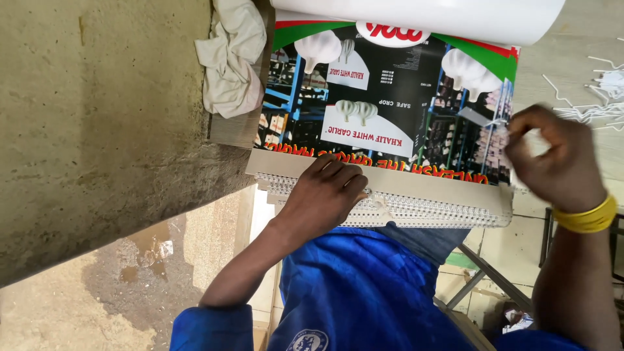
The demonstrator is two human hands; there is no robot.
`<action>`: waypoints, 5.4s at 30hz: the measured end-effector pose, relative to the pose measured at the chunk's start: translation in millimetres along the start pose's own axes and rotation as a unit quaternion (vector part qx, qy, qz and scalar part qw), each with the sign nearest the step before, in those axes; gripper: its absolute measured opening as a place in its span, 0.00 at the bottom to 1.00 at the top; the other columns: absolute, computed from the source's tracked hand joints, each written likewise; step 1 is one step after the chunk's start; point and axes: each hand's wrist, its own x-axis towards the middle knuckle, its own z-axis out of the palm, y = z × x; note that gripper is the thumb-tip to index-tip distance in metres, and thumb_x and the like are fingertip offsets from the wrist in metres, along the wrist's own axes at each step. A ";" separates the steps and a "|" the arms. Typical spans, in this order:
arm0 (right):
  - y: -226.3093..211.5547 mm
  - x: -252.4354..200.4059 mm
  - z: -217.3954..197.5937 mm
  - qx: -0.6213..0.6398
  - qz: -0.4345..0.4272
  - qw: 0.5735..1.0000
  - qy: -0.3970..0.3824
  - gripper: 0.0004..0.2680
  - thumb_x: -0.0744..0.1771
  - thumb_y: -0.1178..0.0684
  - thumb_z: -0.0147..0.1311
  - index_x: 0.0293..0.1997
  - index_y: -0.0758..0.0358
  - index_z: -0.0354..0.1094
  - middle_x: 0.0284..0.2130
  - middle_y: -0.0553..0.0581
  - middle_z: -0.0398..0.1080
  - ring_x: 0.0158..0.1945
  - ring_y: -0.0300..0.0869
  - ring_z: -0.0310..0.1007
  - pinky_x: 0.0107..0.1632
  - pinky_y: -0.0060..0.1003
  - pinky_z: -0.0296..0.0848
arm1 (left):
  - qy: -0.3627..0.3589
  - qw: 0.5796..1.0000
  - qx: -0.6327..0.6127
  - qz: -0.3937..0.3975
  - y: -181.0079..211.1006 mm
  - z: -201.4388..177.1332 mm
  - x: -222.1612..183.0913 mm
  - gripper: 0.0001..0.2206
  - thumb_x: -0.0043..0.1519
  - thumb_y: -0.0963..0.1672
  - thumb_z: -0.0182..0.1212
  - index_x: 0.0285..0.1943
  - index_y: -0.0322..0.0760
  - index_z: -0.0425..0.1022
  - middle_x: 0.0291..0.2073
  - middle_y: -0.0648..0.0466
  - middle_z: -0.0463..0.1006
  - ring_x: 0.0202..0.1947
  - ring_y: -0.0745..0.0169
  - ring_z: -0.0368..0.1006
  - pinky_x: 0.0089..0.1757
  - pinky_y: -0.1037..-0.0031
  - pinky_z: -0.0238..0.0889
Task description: The person inserts white plastic wire ties through pre-punched holes in a stack of printed calendar pages, then bends the wire ends to secure the pages together. The person repeats this process for multiple calendar units.
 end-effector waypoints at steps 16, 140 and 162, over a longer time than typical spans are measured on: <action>-69.8 -45.8 40.0 -0.127 -0.087 0.987 -0.042 0.03 0.69 0.59 0.66 0.46 0.62 0.80 0.38 0.58 0.73 0.42 0.51 0.69 0.47 0.46 0.66 | 0.023 0.977 0.213 0.021 6.4 -20.4 5.1 0.05 0.63 0.39 0.57 0.45 0.34 0.76 0.43 0.48 0.77 0.37 0.56 0.69 0.40 0.69 0.64; -114.9 -30.4 116.7 -0.084 -0.223 0.962 0.137 0.07 0.67 0.68 0.67 0.32 0.62 0.76 0.28 0.55 0.66 0.37 0.55 0.71 0.51 0.51 0.71 | 0.230 0.973 0.001 -0.010 6.8 8.4 27.8 0.09 0.67 0.39 0.51 0.32 0.36 0.72 0.35 0.52 0.72 0.38 0.51 0.75 0.46 0.64 0.73; -97.5 45.1 57.9 -0.172 -0.241 0.937 -0.188 0.05 0.68 0.48 0.60 0.47 0.48 0.75 0.40 0.48 0.76 0.41 0.47 0.76 0.43 0.44 0.70 | 0.159 0.982 -0.104 -0.009 9.8 -28.0 7.0 0.09 0.71 0.37 0.51 0.53 0.34 0.76 0.48 0.47 0.75 0.47 0.51 0.75 0.56 0.55 0.68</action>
